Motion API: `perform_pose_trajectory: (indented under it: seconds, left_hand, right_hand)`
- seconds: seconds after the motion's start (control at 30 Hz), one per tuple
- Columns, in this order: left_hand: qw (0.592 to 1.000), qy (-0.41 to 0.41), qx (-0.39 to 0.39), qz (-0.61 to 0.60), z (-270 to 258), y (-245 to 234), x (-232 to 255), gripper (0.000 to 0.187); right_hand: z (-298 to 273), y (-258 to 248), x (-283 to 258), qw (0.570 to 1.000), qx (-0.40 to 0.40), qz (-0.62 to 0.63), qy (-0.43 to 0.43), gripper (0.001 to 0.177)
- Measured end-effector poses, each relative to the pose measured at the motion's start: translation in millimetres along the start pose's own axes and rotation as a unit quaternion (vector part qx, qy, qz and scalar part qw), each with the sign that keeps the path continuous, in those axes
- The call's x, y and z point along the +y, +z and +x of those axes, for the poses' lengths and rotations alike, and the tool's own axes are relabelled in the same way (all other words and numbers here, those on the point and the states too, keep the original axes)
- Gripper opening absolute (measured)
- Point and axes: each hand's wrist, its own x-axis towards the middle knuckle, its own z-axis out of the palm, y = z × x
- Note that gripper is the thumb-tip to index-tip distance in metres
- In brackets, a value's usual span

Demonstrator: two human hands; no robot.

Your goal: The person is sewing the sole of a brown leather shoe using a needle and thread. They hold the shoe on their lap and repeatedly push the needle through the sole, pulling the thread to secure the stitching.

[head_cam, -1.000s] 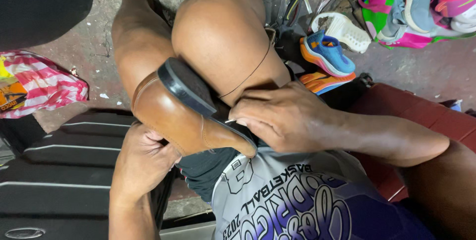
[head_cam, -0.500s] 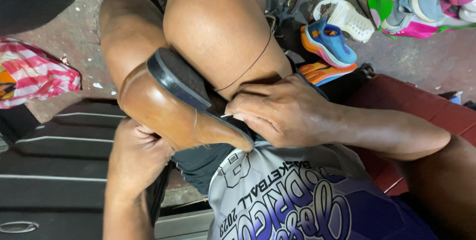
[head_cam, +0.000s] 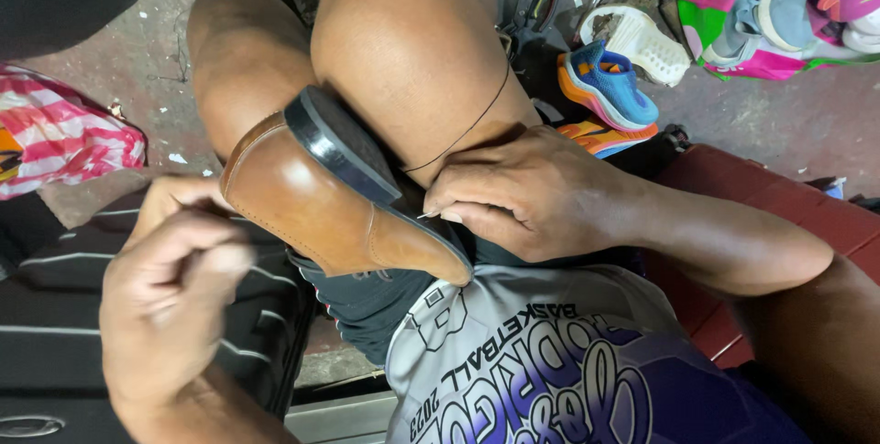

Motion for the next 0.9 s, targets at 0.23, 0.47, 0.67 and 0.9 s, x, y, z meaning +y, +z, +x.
perform_pose_trajectory:
  seconds: [0.23,0.47,0.67,0.9]
  left_hand:
    - [0.755,-0.033,-0.027,-0.654,-11,17,-47,0.037]
    - [0.966,-0.221,0.057,-0.12,-12,32,-21,0.028]
    - [0.988,0.023,-0.13,0.078,5,26,-20,0.023]
    - [0.969,-0.211,-0.13,-0.012,5,36,-27,0.015]
  right_hand:
    - [4,-2,1,1.0,-0.006,0.03,0.001,0.013]
    - [5,-1,1,0.998,-0.021,0.041,0.031,0.014]
    - [1,5,-3,1.0,0.012,0.012,0.021,0.015]
    - [-2,9,-5,1.0,0.013,-0.013,0.02,0.015]
